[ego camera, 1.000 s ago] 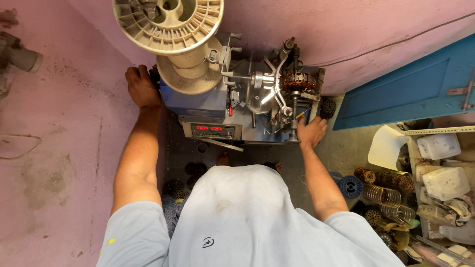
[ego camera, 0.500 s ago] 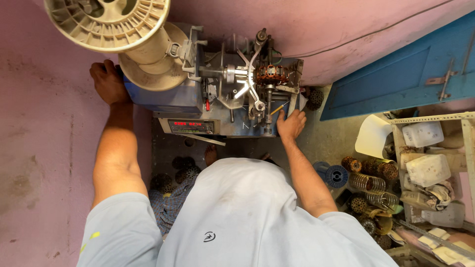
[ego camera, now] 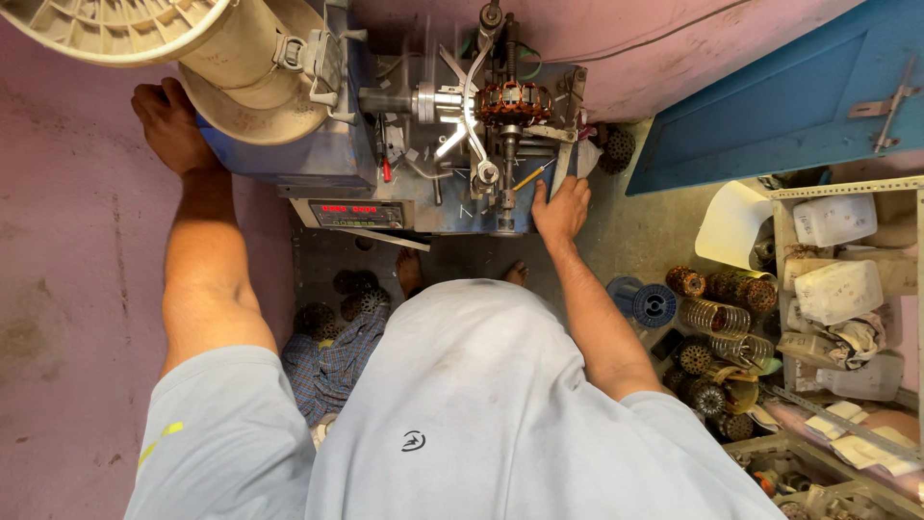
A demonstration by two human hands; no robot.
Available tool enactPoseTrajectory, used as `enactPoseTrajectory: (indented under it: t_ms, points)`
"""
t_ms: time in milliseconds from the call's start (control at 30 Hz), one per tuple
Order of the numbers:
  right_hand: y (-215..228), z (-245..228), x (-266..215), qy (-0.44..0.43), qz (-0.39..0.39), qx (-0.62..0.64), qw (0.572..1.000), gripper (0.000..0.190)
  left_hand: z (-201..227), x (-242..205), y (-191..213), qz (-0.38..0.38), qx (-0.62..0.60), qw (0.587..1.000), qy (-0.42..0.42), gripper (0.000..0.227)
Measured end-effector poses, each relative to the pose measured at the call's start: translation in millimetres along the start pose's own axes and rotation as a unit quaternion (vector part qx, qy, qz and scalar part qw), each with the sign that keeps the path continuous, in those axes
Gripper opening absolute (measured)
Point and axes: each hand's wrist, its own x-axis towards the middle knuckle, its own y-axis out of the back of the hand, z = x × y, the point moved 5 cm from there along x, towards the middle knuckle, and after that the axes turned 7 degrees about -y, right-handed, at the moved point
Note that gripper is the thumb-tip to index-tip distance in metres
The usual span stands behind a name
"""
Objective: The person assembles a small electrical component by hand, inserting and adjusting copper wire coils and metal parts on a workbench. They repeatedly manipulate the component and use a small metal tool to adjust parts while standing in a workshop.
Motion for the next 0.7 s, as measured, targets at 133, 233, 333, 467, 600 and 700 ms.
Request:
enactPoseTrajectory:
  t_ms: [133, 233, 333, 467, 600, 700]
  points:
    - [-1.3, 1.2, 0.5, -0.009, -0.024, -0.001, 1.0, 0.045, 0.2, 0.4, -1.1, -0.013, 0.008, 1.0, 0.001, 0.024]
    - [-1.7, 1.1, -0.1, -0.01, -0.019, -0.005, 1.0, 0.045, 0.1, 0.2, -2.0, -0.006, 0.005, 1.0, -0.003, 0.025]
    - [-0.9, -0.6, -0.3, -0.005, -0.009, -0.006, 1.0, 0.045, -0.3, 1.4, -2.5, -0.007, 0.002, 1.0, -0.001, 0.025]
    - [0.6, -2.1, -1.6, -0.005, -0.002, -0.013, 1.0, 0.045, 1.0, 2.2, 0.6, 0.001, 0.002, 1.0, -0.01, 0.029]
    - [1.2, -2.5, -2.5, -0.01, -0.004, -0.01, 1.0, 0.045, 1.3, 2.6, 1.2, -0.007, 0.008, 1.0, -0.006, 0.026]
    - [1.6, -3.7, -2.7, -0.011, -0.003, -0.013, 1.0, 0.044, 1.4, 2.4, 2.8, 0.006, 0.013, 1.0, -0.017, 0.025]
